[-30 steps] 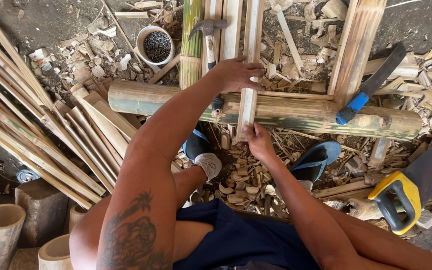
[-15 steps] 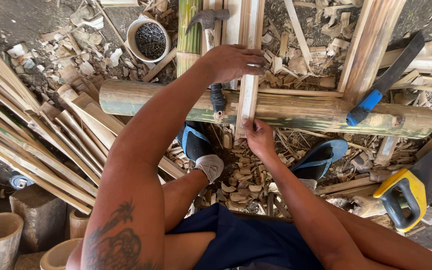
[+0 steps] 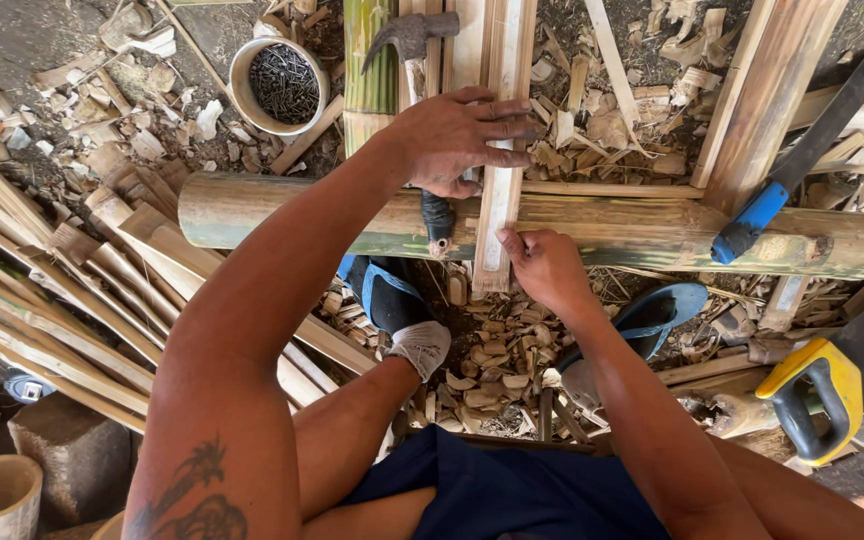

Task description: The person hammers nails into a bamboo frame, then picks up bamboo slats and places them on the frame. They use a saw to cut the slats to size and hammer nails to secure them in place.

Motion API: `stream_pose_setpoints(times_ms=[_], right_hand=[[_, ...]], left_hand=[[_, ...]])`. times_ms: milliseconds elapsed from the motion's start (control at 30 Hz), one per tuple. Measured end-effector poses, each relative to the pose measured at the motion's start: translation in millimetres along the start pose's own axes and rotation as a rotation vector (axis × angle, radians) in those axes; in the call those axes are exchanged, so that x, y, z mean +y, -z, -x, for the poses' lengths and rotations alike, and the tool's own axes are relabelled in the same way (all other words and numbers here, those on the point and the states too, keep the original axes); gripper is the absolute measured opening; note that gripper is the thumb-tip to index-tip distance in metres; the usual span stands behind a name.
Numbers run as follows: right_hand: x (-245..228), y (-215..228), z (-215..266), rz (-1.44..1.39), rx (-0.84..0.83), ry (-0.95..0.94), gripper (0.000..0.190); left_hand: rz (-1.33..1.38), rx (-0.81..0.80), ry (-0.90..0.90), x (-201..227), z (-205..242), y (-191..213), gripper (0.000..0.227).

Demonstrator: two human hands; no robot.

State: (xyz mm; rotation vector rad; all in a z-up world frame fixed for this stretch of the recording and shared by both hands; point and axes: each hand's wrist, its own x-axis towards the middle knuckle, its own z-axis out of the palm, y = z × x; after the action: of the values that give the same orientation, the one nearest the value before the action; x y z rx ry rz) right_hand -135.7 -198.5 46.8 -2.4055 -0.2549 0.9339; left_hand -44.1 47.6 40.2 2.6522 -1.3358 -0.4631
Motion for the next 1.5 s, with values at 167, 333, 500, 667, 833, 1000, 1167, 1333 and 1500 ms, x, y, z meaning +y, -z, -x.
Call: stream_pose_setpoints(times_ms=[167,333,500,667,833,1000,1167,1333,1500], right_hand=[[-1,1,-2,-0.038,-0.103,-0.097,0.065],[-2,3,-4,0.002,-0.127,-0.102,0.067],[0,2,-2,-0.083,-0.14,-0.093,0.06],[3,0,-2,-0.134,-0.148,-0.058,0.054],[10,9,11,-0.232,-0.145,-0.006,0.048],[44,41,40,-0.223,-0.097,0.096,0.034],[121,90,65,-0.129,0.052,0.237,0.023],[197,154,37,0.25,0.734,-0.134,0.052],[216,175,12,-0.153,0.506,-0.541,0.061]], left_hand=[[0.029,0.071,-0.017,-2,1,-5,0.079],[0.068,0.098,-0.009,-3,1,-9,0.078],[0.016,0.118,-0.042,-6,-3,-13,0.081],[-0.051,0.11,-0.056,-3,-5,-10,0.084],[-0.181,0.059,-0.098,6,-12,12,0.079],[-0.325,-0.077,-0.262,30,-47,60,0.081],[-0.278,-0.086,-0.199,73,-86,88,0.07],[-0.088,0.229,0.283,103,-109,90,0.064],[0.166,0.106,0.843,161,-132,78,0.05]])
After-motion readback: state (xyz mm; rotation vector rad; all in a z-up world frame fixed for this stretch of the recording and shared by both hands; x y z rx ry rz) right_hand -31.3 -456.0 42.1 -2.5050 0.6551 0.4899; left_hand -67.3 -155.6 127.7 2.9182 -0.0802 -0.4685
